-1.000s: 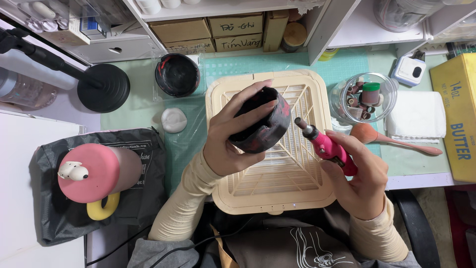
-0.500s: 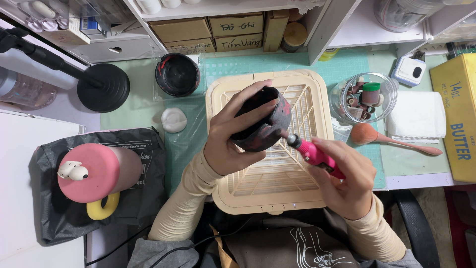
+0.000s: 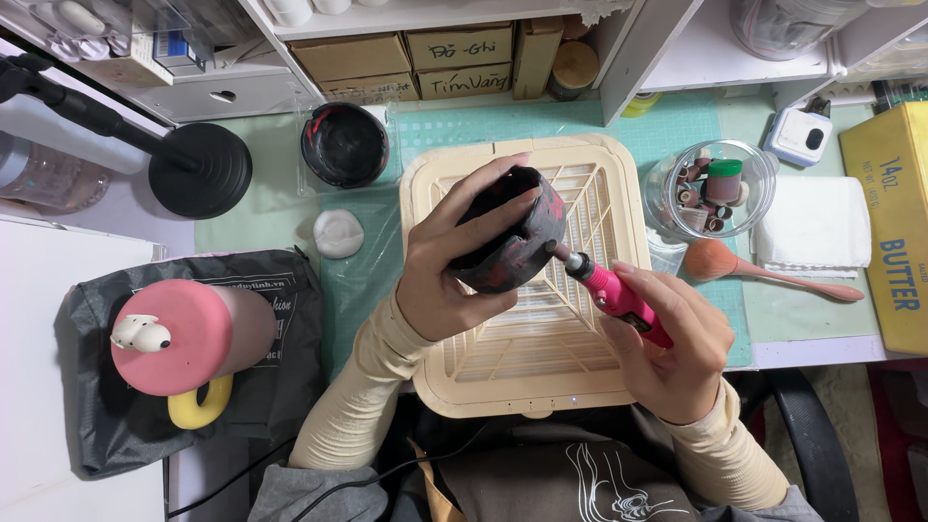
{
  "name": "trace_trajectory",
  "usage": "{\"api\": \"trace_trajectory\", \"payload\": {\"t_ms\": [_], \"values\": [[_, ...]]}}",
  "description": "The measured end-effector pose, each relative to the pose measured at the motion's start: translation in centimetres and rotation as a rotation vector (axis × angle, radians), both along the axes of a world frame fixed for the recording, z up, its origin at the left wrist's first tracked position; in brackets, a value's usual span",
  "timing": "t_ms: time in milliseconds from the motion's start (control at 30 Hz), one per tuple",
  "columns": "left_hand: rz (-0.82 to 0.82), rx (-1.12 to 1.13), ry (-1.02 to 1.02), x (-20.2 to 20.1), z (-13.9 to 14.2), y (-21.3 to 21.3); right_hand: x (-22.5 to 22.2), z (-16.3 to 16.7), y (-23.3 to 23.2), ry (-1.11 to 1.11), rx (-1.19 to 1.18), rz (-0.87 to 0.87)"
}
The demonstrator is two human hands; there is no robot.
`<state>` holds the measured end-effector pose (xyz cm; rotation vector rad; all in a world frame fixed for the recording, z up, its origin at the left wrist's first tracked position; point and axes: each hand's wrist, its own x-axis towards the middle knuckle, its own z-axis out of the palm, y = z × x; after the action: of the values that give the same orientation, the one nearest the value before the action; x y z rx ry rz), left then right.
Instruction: The person holds a dark bowl-shaped vessel in one hand and grinds its rim and outer surface with a pink rotary tool, rotating the vessel to work different areas. They continue grinding around the vessel and finally set it down on the desk.
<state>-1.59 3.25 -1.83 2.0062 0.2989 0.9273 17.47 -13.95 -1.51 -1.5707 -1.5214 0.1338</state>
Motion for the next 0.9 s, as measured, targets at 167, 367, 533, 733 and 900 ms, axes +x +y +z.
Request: {"api": "trace_trajectory", "payload": {"t_ms": [167,367,533,733,900], "values": [[-0.008,0.008,-0.012,-0.09,0.22,0.35,0.30,0.03,0.15,-0.049,0.008,0.063],[-0.019,-0.022,0.025,-0.01,0.21,0.25,0.18,0.05,0.12,-0.010,-0.002,0.022],[-0.010,0.008,0.017,0.02,-0.02,0.41,0.28,0.17,0.38,-0.051,-0.017,0.054],[0.002,-0.010,0.027,0.13,-0.15,0.32,0.30,0.15,0.39,-0.010,-0.041,0.011],[0.012,0.009,0.017,0.30,0.01,0.55,0.76,-0.06,0.44,-0.053,-0.041,0.077]]}}
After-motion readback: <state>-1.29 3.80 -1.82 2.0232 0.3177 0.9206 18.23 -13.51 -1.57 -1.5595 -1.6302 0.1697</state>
